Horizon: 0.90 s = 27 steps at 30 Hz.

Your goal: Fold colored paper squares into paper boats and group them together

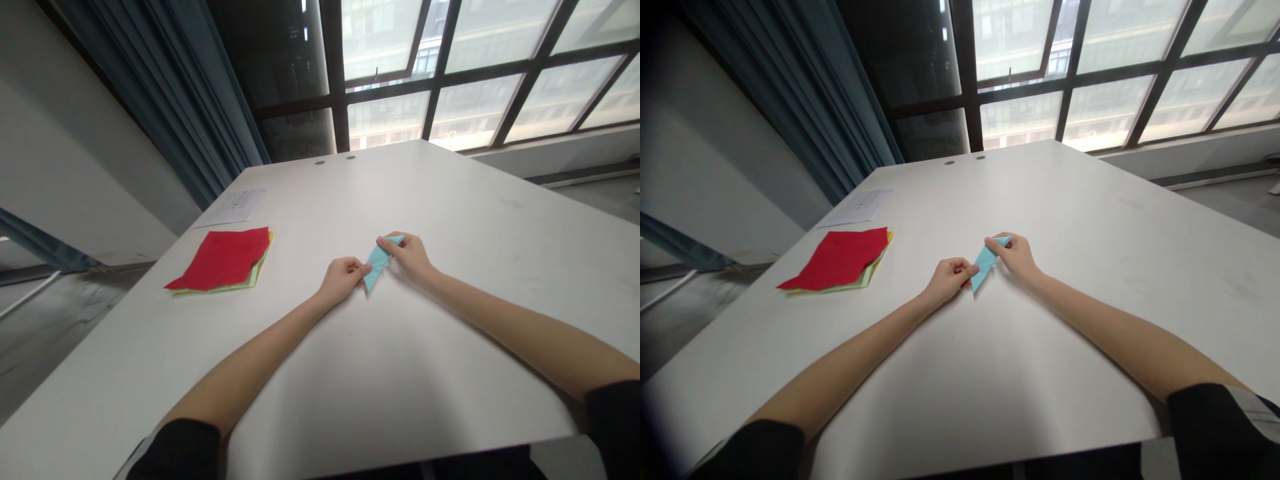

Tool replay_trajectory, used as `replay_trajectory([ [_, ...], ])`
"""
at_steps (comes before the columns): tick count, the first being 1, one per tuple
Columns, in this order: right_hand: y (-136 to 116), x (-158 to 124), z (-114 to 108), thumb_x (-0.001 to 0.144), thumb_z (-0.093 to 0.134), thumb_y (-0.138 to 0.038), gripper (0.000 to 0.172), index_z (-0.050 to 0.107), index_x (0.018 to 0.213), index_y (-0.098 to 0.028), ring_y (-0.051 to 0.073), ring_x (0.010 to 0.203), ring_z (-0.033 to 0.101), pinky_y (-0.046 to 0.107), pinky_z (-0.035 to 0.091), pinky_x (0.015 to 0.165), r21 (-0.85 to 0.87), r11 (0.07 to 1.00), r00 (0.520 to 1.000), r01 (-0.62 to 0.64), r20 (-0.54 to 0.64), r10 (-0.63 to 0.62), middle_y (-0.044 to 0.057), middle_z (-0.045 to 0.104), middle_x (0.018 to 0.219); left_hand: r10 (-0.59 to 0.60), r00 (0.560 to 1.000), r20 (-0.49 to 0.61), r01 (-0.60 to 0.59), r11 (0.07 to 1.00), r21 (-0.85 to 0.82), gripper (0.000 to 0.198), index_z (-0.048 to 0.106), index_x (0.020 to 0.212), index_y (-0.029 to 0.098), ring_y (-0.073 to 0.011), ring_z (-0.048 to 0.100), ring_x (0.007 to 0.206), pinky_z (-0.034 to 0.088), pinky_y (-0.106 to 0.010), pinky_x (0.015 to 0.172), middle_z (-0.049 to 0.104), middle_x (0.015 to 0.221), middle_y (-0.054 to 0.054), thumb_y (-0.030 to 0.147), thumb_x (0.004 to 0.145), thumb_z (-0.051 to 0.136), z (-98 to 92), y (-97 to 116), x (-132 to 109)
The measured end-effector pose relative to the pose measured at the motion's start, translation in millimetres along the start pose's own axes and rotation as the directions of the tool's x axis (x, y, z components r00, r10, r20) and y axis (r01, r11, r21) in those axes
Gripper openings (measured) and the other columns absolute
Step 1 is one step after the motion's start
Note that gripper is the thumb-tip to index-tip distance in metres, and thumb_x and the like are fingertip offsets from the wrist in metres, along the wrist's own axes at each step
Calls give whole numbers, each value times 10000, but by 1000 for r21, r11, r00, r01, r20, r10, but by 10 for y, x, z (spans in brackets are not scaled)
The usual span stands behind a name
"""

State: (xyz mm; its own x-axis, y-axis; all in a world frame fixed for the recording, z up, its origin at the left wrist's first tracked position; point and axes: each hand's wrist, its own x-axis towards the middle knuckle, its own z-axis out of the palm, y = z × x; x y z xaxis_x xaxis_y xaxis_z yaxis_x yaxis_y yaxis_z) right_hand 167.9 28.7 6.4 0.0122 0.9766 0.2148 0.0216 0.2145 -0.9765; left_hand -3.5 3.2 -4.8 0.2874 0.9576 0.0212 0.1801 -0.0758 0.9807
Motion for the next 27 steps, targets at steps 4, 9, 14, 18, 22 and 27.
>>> replay_trajectory([
  [4,-16,17,-21,677,631,-488,344,631,722,-147,102,545,490,232,375,515,-16,1000,999,-19,50,20,-2,588,601,35,998,-48,-35,999,-13,295,560,636,136,-68,453,440,321,-189,462,533,493,28,415,706,627,-6,-33,6],
  [9,-46,31,-44,674,625,-511,378,613,827,-166,99,558,509,225,397,522,-2,998,998,-58,39,58,14,623,648,53,983,-176,-78,987,-139,268,584,687,136,-75,473,476,352,-197,502,547,514,26,395,688,648,-26,-63,39],
  [14,-24,3,-20,627,694,-466,379,634,842,-160,103,570,523,236,409,540,-54,999,993,-4,118,10,19,624,674,33,980,-195,-80,968,-238,278,606,752,130,-85,517,514,399,-212,555,599,562,5,391,674,662,-32,-41,37],
  [18,-8,-24,4,624,695,-478,389,635,845,-163,131,609,564,265,444,583,-73,996,990,53,135,-42,33,648,711,35,986,-161,-73,968,-238,250,600,769,132,-90,543,546,410,-210,568,618,596,-1,360,681,656,-21,-37,36],
  [22,-28,-46,8,655,659,-493,350,639,774,-164,148,632,580,287,453,619,-113,989,985,91,154,-73,39,659,714,46,993,-113,-66,980,-186,199,585,812,136,-106,576,621,420,-211,582,642,683,-23,312,725,610,-10,-41,34],
  [27,-67,-55,-12,714,599,-466,303,622,752,-166,145,628,562,274,442,604,-210,966,978,152,172,-116,32,644,701,113,992,-53,-114,993,-21,180,588,877,141,-125,579,741,432,-213,627,640,808,-48,258,740,595,3,-11,2],
])
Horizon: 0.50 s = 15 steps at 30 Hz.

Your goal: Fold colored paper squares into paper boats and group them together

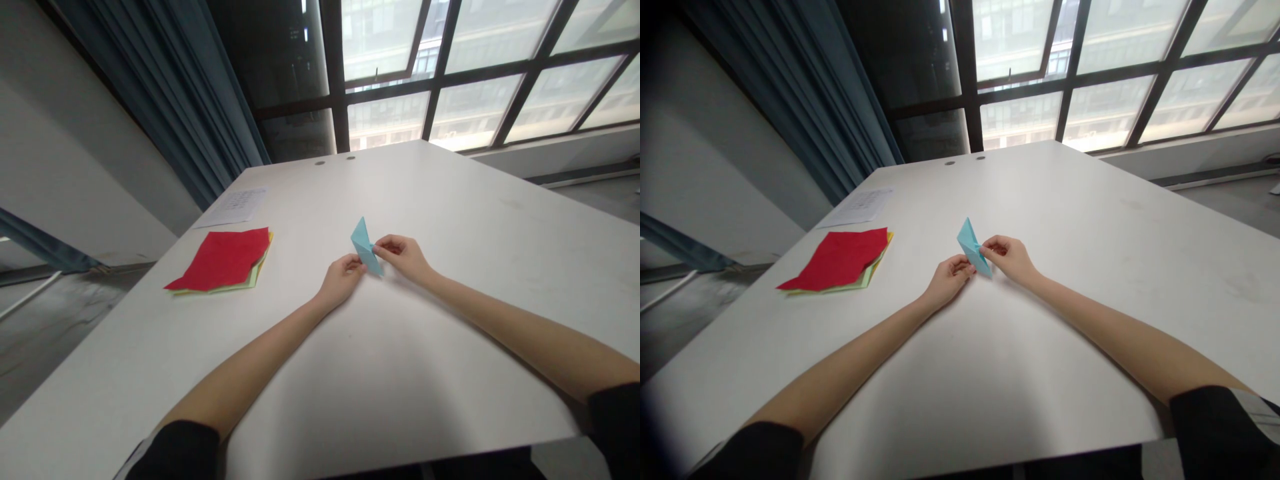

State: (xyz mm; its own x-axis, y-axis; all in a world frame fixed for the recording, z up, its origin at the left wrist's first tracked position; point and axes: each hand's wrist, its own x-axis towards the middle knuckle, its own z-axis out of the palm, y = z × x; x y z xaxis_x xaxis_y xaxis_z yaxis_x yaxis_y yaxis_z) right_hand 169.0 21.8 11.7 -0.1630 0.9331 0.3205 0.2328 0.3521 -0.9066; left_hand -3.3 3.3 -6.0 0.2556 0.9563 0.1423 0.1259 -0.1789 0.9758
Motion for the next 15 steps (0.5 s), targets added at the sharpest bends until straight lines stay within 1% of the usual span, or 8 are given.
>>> replay_trajectory([
  [2,-37,4,-35,742,570,-418,252,616,748,-170,132,599,538,261,427,589,-146,988,999,54,6,-54,21,631,676,38,998,-44,-37,999,19,253,567,940,152,-123,569,761,433,-209,625,628,888,-54,286,731,614,4,16,-9],
  [3,-63,9,-60,752,556,-382,219,613,741,-171,125,588,527,255,419,587,-233,967,995,104,31,-99,17,624,665,55,995,-78,-54,998,15,288,552,969,158,-117,562,755,432,-206,618,618,915,-53,311,733,614,5,20,-11],
  [4,-91,16,-89,758,544,-342,184,610,733,-172,121,589,522,251,412,595,-322,931,985,171,84,-152,15,619,662,66,992,-112,-65,998,9,314,537,993,163,-108,554,737,429,-202,608,607,925,-49,337,741,606,5,21,-11],
  [5,-119,25,-119,761,530,-303,157,606,725,-171,122,601,524,249,408,610,-395,881,963,261,166,-211,19,618,672,70,987,-147,-70,998,6,328,527,1005,167,-98,545,707,424,-198,594,597,915,-42,360,749,595,4,19,-9],
  [7,-166,48,-179,768,501,-258,143,609,742,-167,134,639,533,256,403,642,-496,744,881,447,386,-272,34,618,695,58,974,-220,-56,998,16,336,515,1007,171,-78,519,632,413,-191,565,576,870,-21,380,753,584,-2,6,-3],
  [9,-192,72,-223,776,479,-234,152,614,760,-165,145,656,537,263,398,662,-534,632,802,562,538,-260,45,616,697,43,959,-282,-32,999,44,321,509,992,173,-60,490,568,403,-185,544,555,818,2,356,742,592,-9,-15,1],
  [11,-201,88,-242,776,473,-217,151,616,772,-169,148,657,539,264,394,676,-541,585,761,604,610,-221,48,618,695,46,951,-306,-20,996,87,278,519,958,171,-54,472,540,398,-182,540,545,767,20,308,729,599,-17,-35,-2],
  [15,-213,92,-239,773,487,-227,153,617,841,-181,157,679,550,267,389,695,-528,592,735,608,656,-169,47,628,727,67,964,-256,-19,983,183,136,566,800,157,-69,468,545,401,-192,555,546,676,25,252,707,597,-28,-45,-24],
])
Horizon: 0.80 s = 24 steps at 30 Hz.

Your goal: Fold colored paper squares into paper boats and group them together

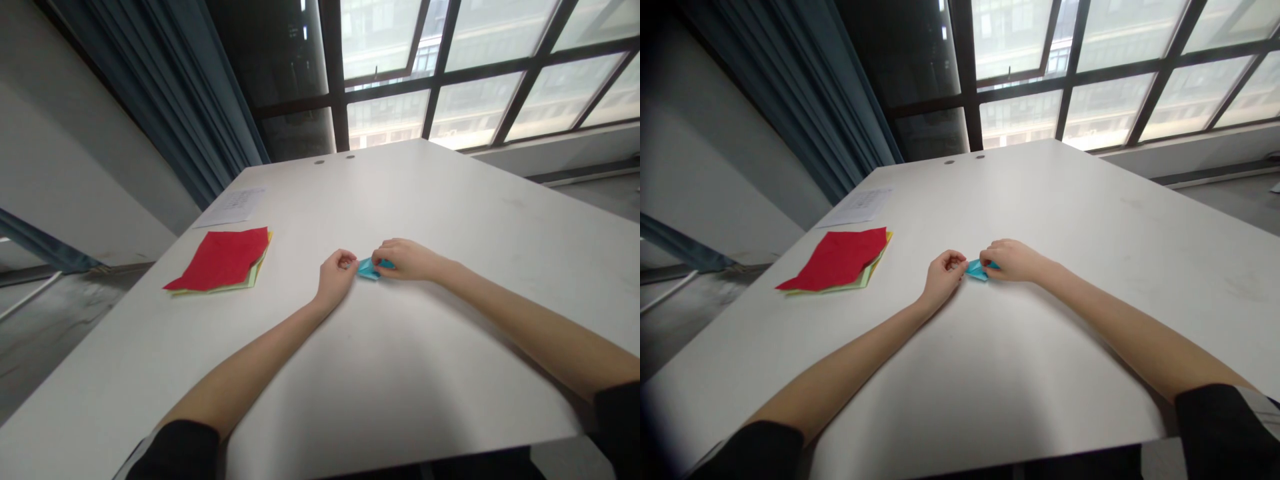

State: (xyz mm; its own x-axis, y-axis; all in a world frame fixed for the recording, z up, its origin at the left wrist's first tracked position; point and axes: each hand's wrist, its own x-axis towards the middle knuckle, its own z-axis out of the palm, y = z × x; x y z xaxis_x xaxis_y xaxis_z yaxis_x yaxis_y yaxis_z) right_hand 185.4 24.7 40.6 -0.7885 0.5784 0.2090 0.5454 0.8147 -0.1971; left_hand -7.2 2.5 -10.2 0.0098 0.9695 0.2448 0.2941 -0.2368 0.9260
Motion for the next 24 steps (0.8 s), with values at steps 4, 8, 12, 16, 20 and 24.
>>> replay_trajectory([
  [4,-21,9,-10,761,526,-279,276,584,1011,-178,181,720,561,274,385,680,-7,999,996,-53,67,53,62,629,770,2,1000,24,-2,1000,15,97,574,744,155,-78,469,543,400,-200,555,535,626,27,236,695,594,-5,28,-12],
  [8,-43,24,-3,748,551,-305,355,569,1079,-177,200,735,572,282,380,687,-71,993,989,-94,107,101,78,623,773,-6,999,46,5,1000,23,107,572,722,157,-80,464,516,386,-199,531,515,573,38,257,695,597,1,70,-13],
  [12,-82,32,14,743,550,-287,388,553,1115,-175,201,742,577,284,379,694,-95,987,985,-127,104,136,92,632,814,-15,997,74,11,998,54,153,580,725,164,-82,470,498,377,-197,512,514,550,41,316,728,576,5,106,-19],
  [16,-95,32,27,748,540,-281,370,555,1102,-177,194,717,581,281,381,685,-100,983,982,-153,94,163,84,638,793,-9,996,89,4,998,60,165,589,736,163,-86,487,508,386,-197,515,541,578,30,328,732,577,2,122,-23],
  [20,-65,36,21,770,505,-268,311,574,1063,-191,188,685,597,276,383,657,-83,982,977,-167,120,177,59,662,762,18,996,93,-26,996,91,170,603,739,160,-89,496,547,386,-195,522,576,642,10,328,729,586,-1,113,-18],
  [24,-28,38,-29,760,502,-227,274,604,1013,-204,171,728,619,257,403,653,17,981,973,-194,128,190,38,691,858,28,996,88,-37,994,103,175,614,728,158,-87,490,557,380,-192,526,589,668,5,332,717,605,-3,109,-18],
])
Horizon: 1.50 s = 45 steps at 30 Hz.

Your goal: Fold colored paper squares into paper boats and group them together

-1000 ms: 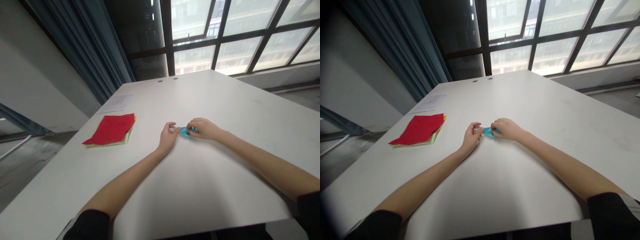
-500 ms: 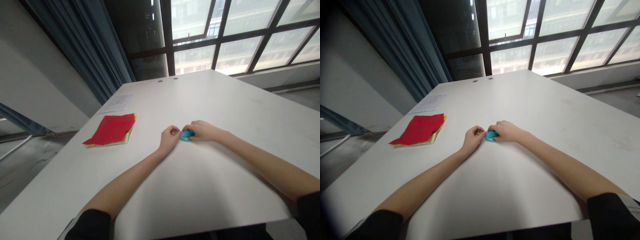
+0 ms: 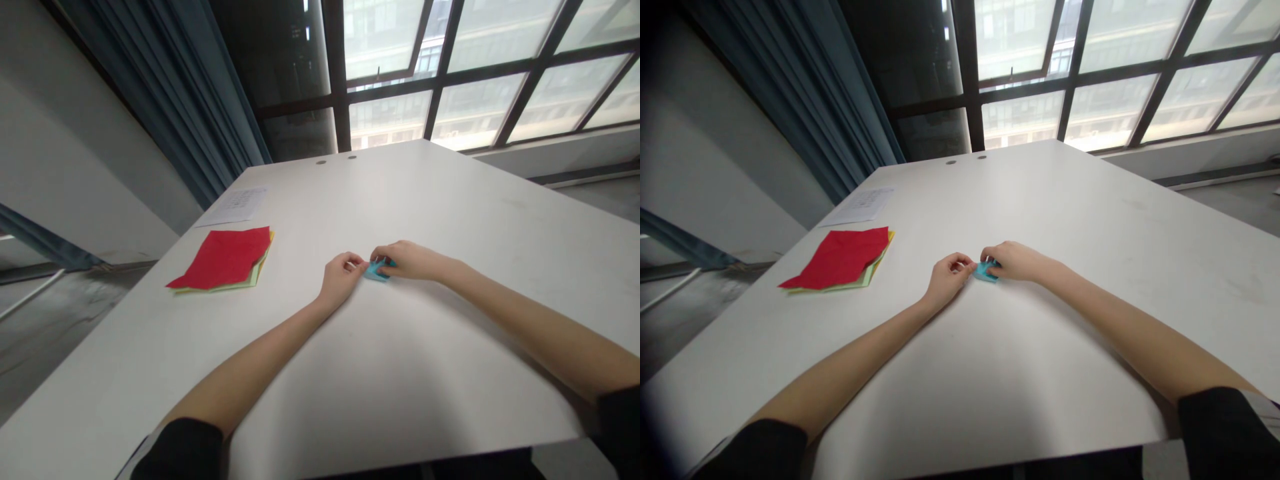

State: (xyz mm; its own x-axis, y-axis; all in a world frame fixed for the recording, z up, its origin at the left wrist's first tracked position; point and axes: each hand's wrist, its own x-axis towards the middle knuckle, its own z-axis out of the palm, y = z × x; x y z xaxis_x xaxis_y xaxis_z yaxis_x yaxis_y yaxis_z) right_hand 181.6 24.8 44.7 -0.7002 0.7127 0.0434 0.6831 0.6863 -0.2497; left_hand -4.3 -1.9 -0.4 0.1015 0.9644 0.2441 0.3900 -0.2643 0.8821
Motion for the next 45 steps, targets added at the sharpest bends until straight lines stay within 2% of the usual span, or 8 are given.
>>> replay_trajectory([
  [17,19,-59,-215,760,507,-207,148,655,771,-211,151,672,592,250,396,619,13,1000,998,29,61,-29,12,678,750,48,999,22,-47,998,-32,215,607,749,158,-98,499,582,398,-211,556,598,702,-7,369,759,569,-19,18,-24],
  [23,84,-57,-262,746,488,-163,167,645,730,-214,149,655,582,246,380,596,-43,999,1000,-20,7,20,11,674,729,57,998,-30,-50,980,191,201,594,816,161,-138,557,705,443,-250,651,628,805,-38,306,828,455,-51,-32,-18],
  [25,217,-32,-325,742,480,-154,177,643,714,-218,144,644,580,241,381,596,-75,995,997,-65,-37,62,4,675,723,103,994,43,-111,922,370,191,591,905,159,-168,567,865,440,-297,798,633,934,-63,277,820,467,-60,-26,-35],
  [27,445,11,-412,738,481,-169,177,649,739,-223,143,640,585,237,392,602,-115,986,990,-121,-81,112,-3,678,728,123,977,176,-202,808,553,299,555,1068,163,-225,490,1096,353,-392,960,569,1156,-104,319,831,461,-59,-6,-58],
  [29,757,61,-511,736,477,-190,184,656,755,-224,144,645,591,236,403,601,-171,969,979,-181,-127,160,-8,685,738,73,945,318,-279,684,674,453,446,1244,189,-280,325,1270,244,-487,1030,395,1368,-126,427,862,393,-52,23,-78],
  [32,1287,119,-647,717,488,-204,199,670,793,-226,152,685,608,234,421,617,-224,941,961,-255,-166,221,-12,697,777,-41,899,437,-328,598,731,586,268,1374,242,-290,163,1350,187,-520,1050,207,1474,-107,551,878,232,-44,61,-81],
  [38,2059,124,-744,703,499,-229,217,691,805,-220,163,709,611,243,430,639,-303,860,909,-410,-214,358,2,701,796,-89,886,455,-335,554,762,631,190,1404,270,-272,119,1364,175,-503,1065,158,1490,-90,595,866,131,-49,87,-48],
  [45,2375,102,-648,688,509,-249,218,694,799,-216,168,684,602,250,424,621,-358,837,910,-415,-141,390,13,698,781,-90,885,458,-335,559,758,639,196,1405,259,-276,123,1363,175,-510,1064,158,1487,-104,594,866,120,-63,112,-49],
])
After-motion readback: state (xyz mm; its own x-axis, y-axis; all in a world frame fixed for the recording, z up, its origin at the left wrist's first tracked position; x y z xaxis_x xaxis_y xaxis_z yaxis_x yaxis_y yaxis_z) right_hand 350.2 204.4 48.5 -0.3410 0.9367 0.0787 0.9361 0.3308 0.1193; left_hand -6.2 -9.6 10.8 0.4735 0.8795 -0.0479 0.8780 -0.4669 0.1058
